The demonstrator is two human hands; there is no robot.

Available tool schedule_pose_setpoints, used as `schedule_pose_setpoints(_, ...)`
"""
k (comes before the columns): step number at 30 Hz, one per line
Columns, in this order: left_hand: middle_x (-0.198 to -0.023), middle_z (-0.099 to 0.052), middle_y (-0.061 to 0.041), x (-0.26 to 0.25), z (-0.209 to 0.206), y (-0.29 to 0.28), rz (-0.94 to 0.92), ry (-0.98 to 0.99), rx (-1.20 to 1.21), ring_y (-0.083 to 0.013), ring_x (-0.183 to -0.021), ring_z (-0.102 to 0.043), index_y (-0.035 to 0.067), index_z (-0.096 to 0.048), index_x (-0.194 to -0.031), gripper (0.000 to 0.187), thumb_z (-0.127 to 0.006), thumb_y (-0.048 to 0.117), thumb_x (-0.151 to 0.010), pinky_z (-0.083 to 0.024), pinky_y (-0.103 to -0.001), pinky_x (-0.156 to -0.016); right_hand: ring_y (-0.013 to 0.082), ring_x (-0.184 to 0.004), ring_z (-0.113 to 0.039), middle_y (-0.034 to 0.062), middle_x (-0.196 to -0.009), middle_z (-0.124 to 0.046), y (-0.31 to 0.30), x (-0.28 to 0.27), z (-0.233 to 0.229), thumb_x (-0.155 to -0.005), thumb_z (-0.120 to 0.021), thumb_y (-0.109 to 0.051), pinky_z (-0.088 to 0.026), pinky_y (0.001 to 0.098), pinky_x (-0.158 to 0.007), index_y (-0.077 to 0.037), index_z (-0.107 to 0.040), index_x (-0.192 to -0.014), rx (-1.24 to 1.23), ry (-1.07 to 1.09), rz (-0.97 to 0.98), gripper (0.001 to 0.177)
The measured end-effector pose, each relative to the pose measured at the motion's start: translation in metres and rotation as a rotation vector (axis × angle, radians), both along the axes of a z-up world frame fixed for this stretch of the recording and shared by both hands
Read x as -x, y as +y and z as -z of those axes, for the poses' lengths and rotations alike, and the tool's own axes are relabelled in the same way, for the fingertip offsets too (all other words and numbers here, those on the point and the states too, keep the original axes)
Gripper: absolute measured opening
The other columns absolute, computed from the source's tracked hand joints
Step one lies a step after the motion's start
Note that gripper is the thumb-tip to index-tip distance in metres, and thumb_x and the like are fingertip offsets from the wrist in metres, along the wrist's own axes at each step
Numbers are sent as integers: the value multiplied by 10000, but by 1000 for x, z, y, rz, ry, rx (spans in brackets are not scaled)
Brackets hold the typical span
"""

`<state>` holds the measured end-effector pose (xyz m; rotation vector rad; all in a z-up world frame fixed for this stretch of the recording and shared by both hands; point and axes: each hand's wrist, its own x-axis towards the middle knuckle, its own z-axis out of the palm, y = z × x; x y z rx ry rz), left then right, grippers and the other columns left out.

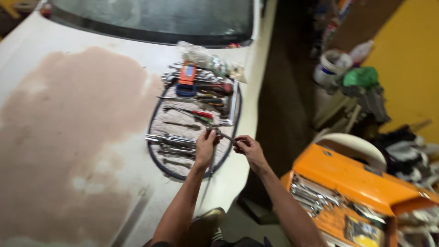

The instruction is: The person repeatedly picks up wrenches from a tool roll on a car hood and places them into an open orange toolbox, then returns to the roll to repeat the process. The hands handle multiple wrenches one at a time and arrange them inside the toolbox.

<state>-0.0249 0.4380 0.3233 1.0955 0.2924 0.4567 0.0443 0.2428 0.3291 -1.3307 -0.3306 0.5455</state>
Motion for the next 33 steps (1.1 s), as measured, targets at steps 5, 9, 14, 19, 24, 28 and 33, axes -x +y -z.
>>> schedule_pose_setpoints(5,-1042,-682,-81,-23,-18,-83,80,61,26,-187,-886,-729,-6,-631,-1220,260,-599,162,-1024,-601,-292,-778,151,-827,-699,82,-939,-720,-107,-7,-2,-1003,-616,-109,-594,301,-793,-6,-691,-1168,-108,120,144,209)
schedule_pose_setpoints(9,-1008,-652,-84,-27,-26,-171,265,-10,-116,-169,-876,-700,39,-648,-1309,341,-659,156,-989,-631,-307,-825,157,-805,-696,86,-923,-720,-205,-3,14,-998,-621,-124,-584,302,-768,-11,-679,-1170,-180,235,293,214)
schedule_pose_setpoints(14,-900,-774,-77,-10,-21,-278,314,295,-658,-149,-800,-732,44,-719,-1165,303,-697,272,-967,-569,-297,-765,126,-851,-690,66,-974,-723,-337,17,41,-962,-699,-113,-583,277,-797,18,-700,-1181,46,40,298,256)
schedule_pose_setpoints(19,-819,-729,-169,7,15,-357,386,385,-852,-272,-717,-706,2,-751,-1038,311,-718,305,-976,-537,-365,-687,146,-784,-706,90,-899,-749,-424,46,70,-987,-674,-165,-589,287,-721,35,-752,-1103,364,0,364,244)
schedule_pose_setpoints(24,-884,-756,-184,7,88,-402,468,335,-831,-269,-801,-771,21,-734,-1090,286,-714,260,-934,-572,-359,-713,115,-770,-726,75,-875,-778,-479,64,107,-936,-676,-151,-578,268,-697,-38,-748,-1165,627,-156,293,265)
schedule_pose_setpoints(28,-954,-764,-186,0,157,-417,536,297,-849,-272,-835,-785,30,-734,-1103,249,-713,178,-903,-595,-368,-734,112,-759,-759,78,-867,-791,-498,69,148,-940,-704,-180,-603,273,-700,-55,-747,-1073,676,-90,342,188)
schedule_pose_setpoints(33,-1003,-759,-207,-17,244,-427,500,306,-950,-353,-921,-754,54,-760,-1125,279,-658,6,-869,-584,-394,-814,194,-755,-754,115,-839,-778,-500,56,223,-853,-777,-185,-588,333,-703,-70,-783,-1004,805,-132,396,190)
